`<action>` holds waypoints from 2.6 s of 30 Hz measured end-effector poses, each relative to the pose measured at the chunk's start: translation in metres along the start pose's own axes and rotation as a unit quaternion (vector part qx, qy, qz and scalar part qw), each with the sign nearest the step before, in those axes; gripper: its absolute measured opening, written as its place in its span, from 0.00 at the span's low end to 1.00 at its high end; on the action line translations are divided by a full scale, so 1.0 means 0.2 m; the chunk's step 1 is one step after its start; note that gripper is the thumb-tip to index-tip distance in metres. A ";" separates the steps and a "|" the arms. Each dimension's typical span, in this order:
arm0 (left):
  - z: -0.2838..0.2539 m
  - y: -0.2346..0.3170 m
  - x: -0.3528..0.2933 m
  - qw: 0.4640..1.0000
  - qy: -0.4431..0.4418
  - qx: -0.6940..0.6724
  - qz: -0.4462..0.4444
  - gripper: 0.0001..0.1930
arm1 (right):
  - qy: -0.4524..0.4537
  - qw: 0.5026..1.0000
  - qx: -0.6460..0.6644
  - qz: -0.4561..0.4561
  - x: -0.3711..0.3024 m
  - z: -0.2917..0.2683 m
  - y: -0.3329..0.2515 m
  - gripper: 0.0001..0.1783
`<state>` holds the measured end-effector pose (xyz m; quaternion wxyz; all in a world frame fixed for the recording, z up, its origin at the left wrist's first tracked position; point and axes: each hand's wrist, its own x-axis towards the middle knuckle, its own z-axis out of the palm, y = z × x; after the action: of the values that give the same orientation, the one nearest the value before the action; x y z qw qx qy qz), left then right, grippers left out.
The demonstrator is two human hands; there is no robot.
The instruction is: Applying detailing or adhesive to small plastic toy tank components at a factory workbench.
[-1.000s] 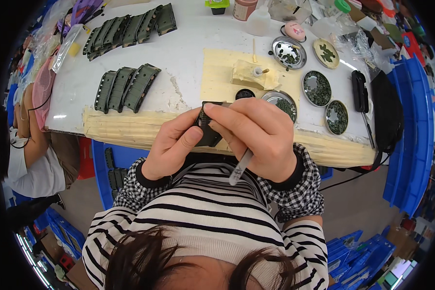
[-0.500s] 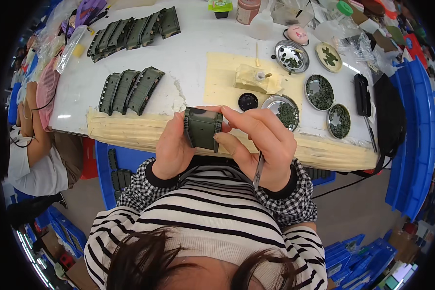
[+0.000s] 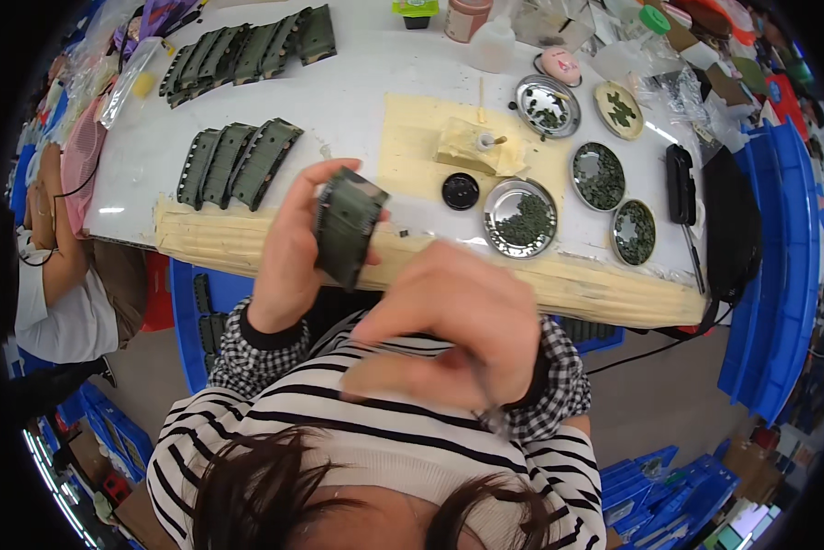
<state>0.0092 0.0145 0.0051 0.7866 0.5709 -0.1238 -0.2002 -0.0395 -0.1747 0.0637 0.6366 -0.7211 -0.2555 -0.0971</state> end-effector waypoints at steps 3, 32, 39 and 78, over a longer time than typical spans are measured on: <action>-0.04 0.02 0.01 0.976 0.096 0.186 0.053 0.37 | -0.117 0.947 0.282 -0.100 0.06 0.18 -0.03 0.21; -0.57 0.43 0.70 0.623 0.134 0.749 0.181 0.28 | -0.266 0.874 0.353 -0.203 0.06 0.22 -0.07 0.22; -0.74 0.35 0.96 0.569 0.045 0.814 0.108 0.26 | -0.083 0.962 0.250 -0.065 -0.09 -0.20 -0.01 0.33; 0.15 0.01 -0.01 0.988 0.056 -0.141 -0.042 0.29 | 0.104 0.929 -0.318 0.159 -0.20 -0.31 0.26 0.05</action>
<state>-0.0038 -0.0095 0.0153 0.8557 0.4696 -0.0264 -0.2159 -0.0365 -0.2483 0.0115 0.4041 -0.9027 -0.0260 -0.1453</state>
